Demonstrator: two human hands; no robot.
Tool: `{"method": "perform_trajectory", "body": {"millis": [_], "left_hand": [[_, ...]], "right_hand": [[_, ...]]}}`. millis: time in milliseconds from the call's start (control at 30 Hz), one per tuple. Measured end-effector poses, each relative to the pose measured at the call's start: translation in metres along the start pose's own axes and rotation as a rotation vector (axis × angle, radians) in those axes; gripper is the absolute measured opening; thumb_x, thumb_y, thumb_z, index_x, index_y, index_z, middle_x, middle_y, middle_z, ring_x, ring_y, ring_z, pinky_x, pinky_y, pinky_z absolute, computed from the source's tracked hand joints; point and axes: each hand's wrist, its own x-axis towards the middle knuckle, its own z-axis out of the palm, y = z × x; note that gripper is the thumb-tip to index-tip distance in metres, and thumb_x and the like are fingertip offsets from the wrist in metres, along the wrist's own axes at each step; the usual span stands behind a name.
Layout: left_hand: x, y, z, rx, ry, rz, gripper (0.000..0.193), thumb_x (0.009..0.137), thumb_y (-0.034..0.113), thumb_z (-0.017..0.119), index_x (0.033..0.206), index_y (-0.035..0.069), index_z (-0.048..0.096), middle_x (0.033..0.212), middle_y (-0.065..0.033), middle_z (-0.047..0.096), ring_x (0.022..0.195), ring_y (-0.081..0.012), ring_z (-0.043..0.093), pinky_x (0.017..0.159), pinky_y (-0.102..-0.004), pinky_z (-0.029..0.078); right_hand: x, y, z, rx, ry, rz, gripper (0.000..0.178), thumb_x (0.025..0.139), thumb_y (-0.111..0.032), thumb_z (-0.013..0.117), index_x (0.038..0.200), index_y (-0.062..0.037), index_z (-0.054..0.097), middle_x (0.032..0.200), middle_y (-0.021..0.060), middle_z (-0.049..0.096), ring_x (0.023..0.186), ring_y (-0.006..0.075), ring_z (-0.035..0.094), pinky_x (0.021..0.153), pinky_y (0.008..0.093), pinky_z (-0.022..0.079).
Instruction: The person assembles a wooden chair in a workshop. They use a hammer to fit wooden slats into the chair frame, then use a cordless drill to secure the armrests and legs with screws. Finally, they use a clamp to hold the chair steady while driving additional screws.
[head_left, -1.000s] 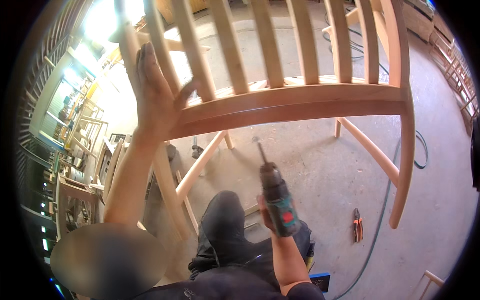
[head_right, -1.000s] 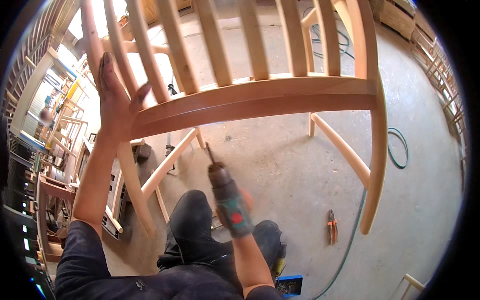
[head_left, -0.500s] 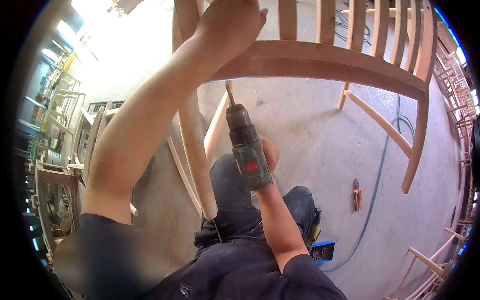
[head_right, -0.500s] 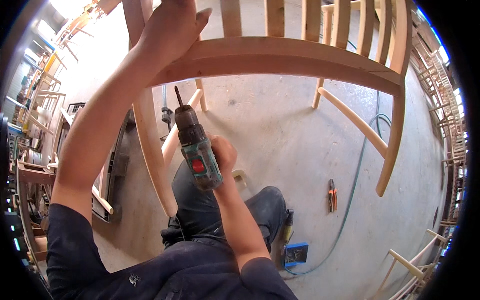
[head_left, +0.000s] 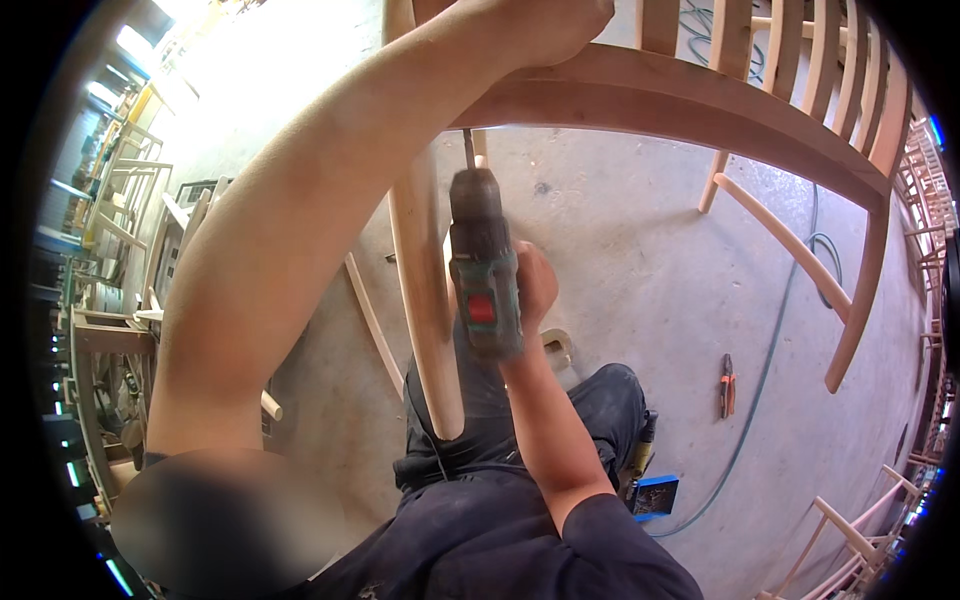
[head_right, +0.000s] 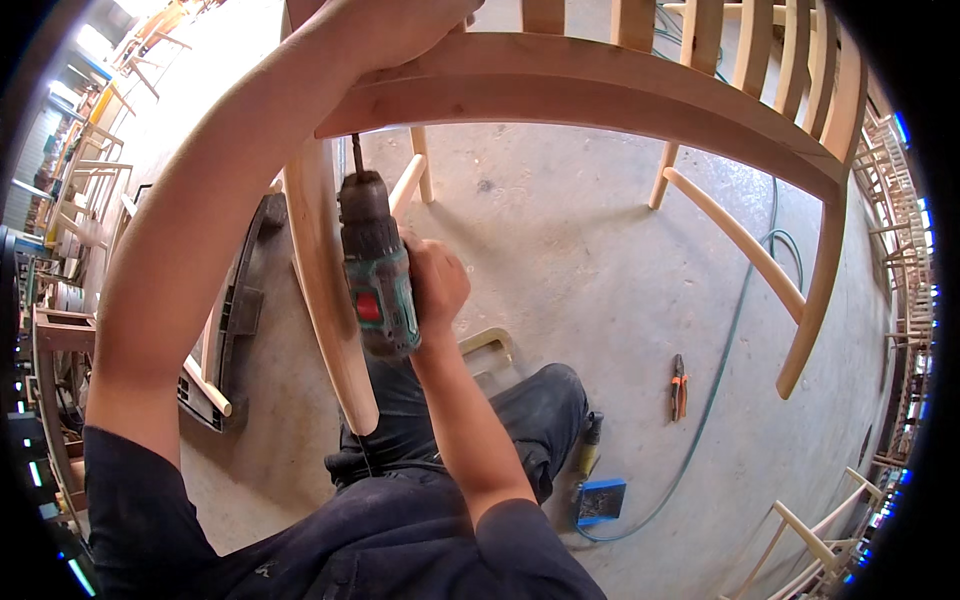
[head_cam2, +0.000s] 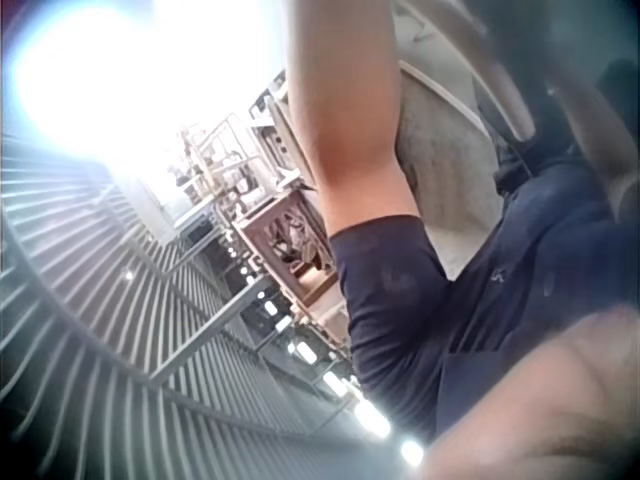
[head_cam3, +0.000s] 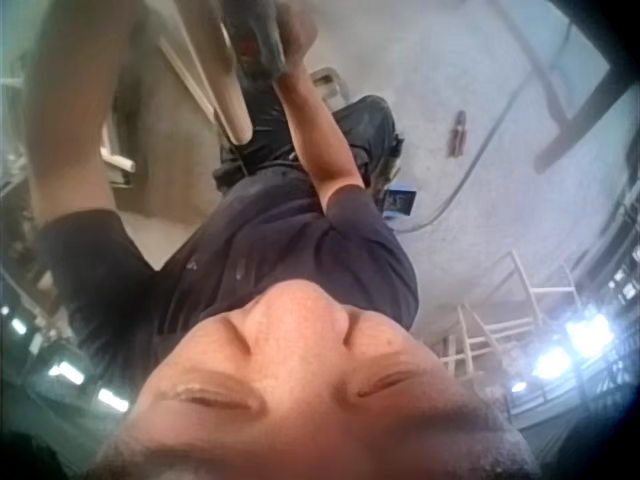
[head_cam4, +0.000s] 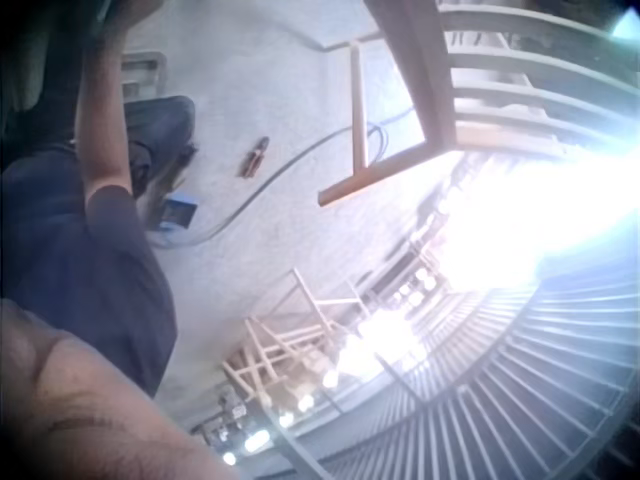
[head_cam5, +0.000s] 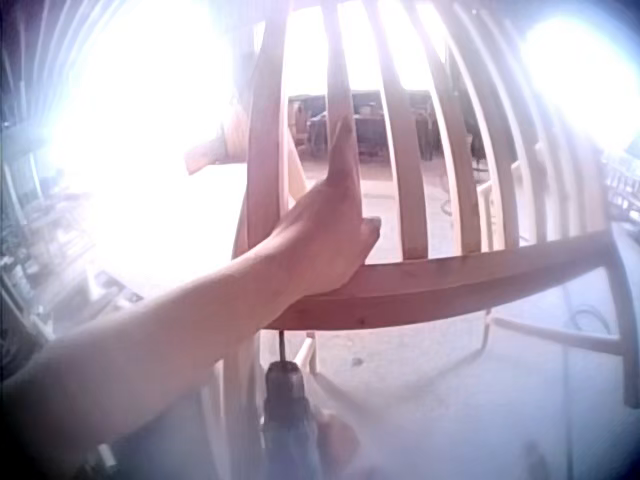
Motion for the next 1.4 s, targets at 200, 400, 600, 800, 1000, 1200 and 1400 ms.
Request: {"method": "perform_trajectory", "body": {"millis": [200,400,600,800,1000,1200,1400], "left_hand": [[0.005,-0.002,0.002,-0.014,-0.012,0.0,0.096,0.09,0.009,0.06,0.154,-0.006,-0.009,0.101,-0.037,0.065,0.094,-0.0477,0.066,0.087,-0.052,0.052],[0.007,-0.003,0.0,0.007,-0.017,-0.016,0.095,0.089,0.009,0.06,0.154,-0.007,-0.008,0.1,-0.0367,0.065,0.093,-0.0473,0.067,0.086,-0.052,0.052],[0.01,-0.005,0.004,0.005,-0.023,-0.027,0.095,0.089,0.009,0.06,0.154,-0.007,-0.007,0.1,-0.0363,0.066,0.093,-0.0468,0.067,0.085,-0.052,0.053],[0.007,-0.005,0.0,0.021,-0.02,-0.047,0.095,0.088,0.008,0.06,0.154,-0.008,-0.006,0.099,-0.0359,0.066,0.092,-0.0463,0.067,0.084,-0.0519,0.053],[0.007,-0.001,0.002,0.058,-0.001,-0.065,0.095,0.087,0.008,0.06,0.154,-0.009,-0.005,0.098,-0.0356,0.066,0.091,-0.0458,0.068,0.084,-0.0519,0.053],[0.022,-0.045,0.021,0.187,0.17,-0.004,0.096,0.086,0.012,0.062,0.154,-0.01,-0.003,0.096,-0.035,0.067,0.09,-0.0461,0.068,0.082,-0.052,0.054],[0.048,-0.04,0.017,0.299,0.185,-0.028,0.093,0.087,0.019,0.063,0.153,-0.01,0.005,0.098,-0.0349,0.066,0.095,-0.0444,0.067,0.082,-0.0497,0.055]], "right_hand": [[0.014,0.008,0.018,0.063,0.023,-0.03,0.028,0.071,-0.01,0.08,0.095,-0.0057,0.066,0.078,0.007,0.066,0.07,0.024,0.064,0.064,0.034,0.049],[0.008,0.004,0.031,0.185,0.029,0.082,0.024,0.072,-0.009,0.079,0.091,-0.0057,0.065,0.077,0.0068,0.065,0.07,0.0234,0.063,0.065,0.0342,0.049],[0.01,0.004,0.028,0.084,0.051,0.029,0.022,0.07,-0.009,0.078,0.084,-0.0078,0.062,0.075,0.0071,0.064,0.067,0.0249,0.062,0.062,0.0337,0.048],[0.015,-0.005,0.033,0.114,0.003,0.038,0.022,0.069,-0.01,0.078,0.081,-0.0079,0.06,0.072,0.0087,0.062,0.064,0.027,0.061,0.059,0.0328,0.047],[0.015,0.001,0.013,0.153,-0.097,0.041,0.024,0.07,-0.011,0.077,0.09,-0.0052,0.066,0.074,0.009,0.064,0.066,0.028,0.063,0.061,0.0353,0.048],[-0.003,0.014,-0.123,-0.094,-0.304,-0.002,0.034,0.074,-0.01,0.074,0.108,-0.0047,0.071,0.087,0.0134,0.07,0.077,0.0303,0.068,0.07,0.0383,0.051],[-0.162,0.001,-0.342,-0.719,-0.06,0.545,0.036,0.077,-0.017,0.078,0.11,-0.0058,0.069,0.095,0.0172,0.072,0.089,0.0406,0.068,0.078,0.0442,0.054]]}}
